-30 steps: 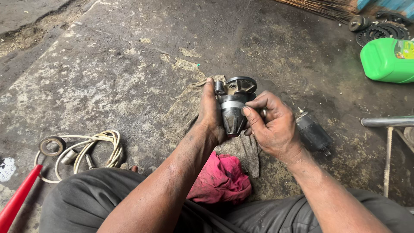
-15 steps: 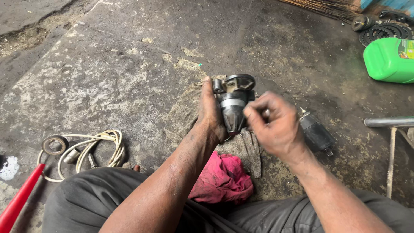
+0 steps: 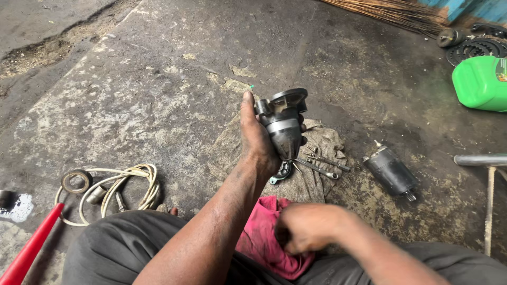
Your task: The person sits on the floor and uses a small wrench to tighten a band around a cylindrical mechanical part. They rotate the part in their hands to access different angles and continue tightening the band throughout the clip.
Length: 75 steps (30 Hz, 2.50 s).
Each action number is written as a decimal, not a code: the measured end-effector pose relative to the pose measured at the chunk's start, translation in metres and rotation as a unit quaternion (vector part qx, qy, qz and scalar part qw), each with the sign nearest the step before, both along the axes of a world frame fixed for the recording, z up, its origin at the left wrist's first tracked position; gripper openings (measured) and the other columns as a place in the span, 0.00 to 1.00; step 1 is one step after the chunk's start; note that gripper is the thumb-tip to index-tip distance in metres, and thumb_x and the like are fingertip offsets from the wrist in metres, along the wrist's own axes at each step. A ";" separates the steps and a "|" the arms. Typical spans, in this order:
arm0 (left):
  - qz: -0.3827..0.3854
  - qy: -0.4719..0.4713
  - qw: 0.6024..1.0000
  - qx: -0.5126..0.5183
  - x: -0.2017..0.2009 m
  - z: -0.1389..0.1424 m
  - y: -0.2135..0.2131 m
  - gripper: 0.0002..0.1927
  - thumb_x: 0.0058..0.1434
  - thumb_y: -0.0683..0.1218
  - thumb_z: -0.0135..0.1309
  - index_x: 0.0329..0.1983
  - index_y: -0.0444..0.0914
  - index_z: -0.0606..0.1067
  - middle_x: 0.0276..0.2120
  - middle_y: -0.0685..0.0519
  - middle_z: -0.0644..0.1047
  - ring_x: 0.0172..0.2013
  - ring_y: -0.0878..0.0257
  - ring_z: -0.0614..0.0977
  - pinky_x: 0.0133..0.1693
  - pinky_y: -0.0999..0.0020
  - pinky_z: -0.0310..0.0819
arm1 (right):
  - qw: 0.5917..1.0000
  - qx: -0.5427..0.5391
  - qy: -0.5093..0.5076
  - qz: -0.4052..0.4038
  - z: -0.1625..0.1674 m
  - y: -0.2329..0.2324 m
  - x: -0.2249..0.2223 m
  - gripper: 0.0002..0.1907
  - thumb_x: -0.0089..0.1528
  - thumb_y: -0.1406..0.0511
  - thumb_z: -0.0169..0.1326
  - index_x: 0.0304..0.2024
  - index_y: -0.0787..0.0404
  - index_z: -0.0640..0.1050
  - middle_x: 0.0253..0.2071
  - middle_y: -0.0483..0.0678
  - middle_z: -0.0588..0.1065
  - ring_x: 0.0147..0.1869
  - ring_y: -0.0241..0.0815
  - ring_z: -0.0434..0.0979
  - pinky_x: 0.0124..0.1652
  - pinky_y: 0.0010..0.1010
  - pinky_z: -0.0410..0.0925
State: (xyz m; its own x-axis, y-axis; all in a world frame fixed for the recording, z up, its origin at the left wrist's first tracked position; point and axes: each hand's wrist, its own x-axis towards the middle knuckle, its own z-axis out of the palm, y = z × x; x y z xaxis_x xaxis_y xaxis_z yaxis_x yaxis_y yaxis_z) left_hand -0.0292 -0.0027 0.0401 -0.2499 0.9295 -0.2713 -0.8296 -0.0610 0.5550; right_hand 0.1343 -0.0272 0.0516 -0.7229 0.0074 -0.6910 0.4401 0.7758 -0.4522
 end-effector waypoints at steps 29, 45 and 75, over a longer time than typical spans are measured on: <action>-0.088 -0.021 0.990 0.108 0.023 0.007 -0.013 0.59 0.56 0.85 0.34 0.64 0.30 0.71 0.37 0.46 0.79 0.34 0.60 0.83 0.33 0.64 0.84 | 0.679 -0.060 0.518 -0.517 0.013 0.056 0.020 0.08 0.65 0.68 0.60 0.46 0.63 0.81 0.31 0.45 0.78 0.30 0.28 0.77 0.30 0.19 0.72; -0.011 0.096 0.995 -0.011 0.031 -0.010 -0.004 0.45 0.54 0.80 0.49 0.51 0.37 0.71 0.34 0.54 0.75 0.34 0.65 0.80 0.31 0.67 0.80 | 0.739 0.123 0.534 -0.392 0.024 0.028 0.009 0.04 0.64 0.67 0.62 0.37 0.60 0.81 0.29 0.43 0.78 0.28 0.27 0.75 0.24 0.19 0.70; -0.083 0.021 0.994 0.072 0.026 0.012 -0.013 0.53 0.55 0.82 0.38 0.56 0.33 0.76 0.32 0.50 0.77 0.29 0.63 0.82 0.27 0.68 0.81 | 0.658 -0.051 0.568 -0.492 0.019 0.037 0.016 0.05 0.67 0.69 0.58 0.41 0.63 0.75 0.31 0.44 0.77 0.28 0.28 0.77 0.27 0.20 0.73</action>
State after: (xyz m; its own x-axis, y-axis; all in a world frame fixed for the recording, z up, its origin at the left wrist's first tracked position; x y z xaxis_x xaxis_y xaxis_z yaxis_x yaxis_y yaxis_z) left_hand -0.0028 -0.0155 0.0520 -0.0982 0.9872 -0.1258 -0.8114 -0.0062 0.5845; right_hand 0.1501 0.0095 0.0702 -0.4524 0.8538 0.2576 0.0403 0.3081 -0.9505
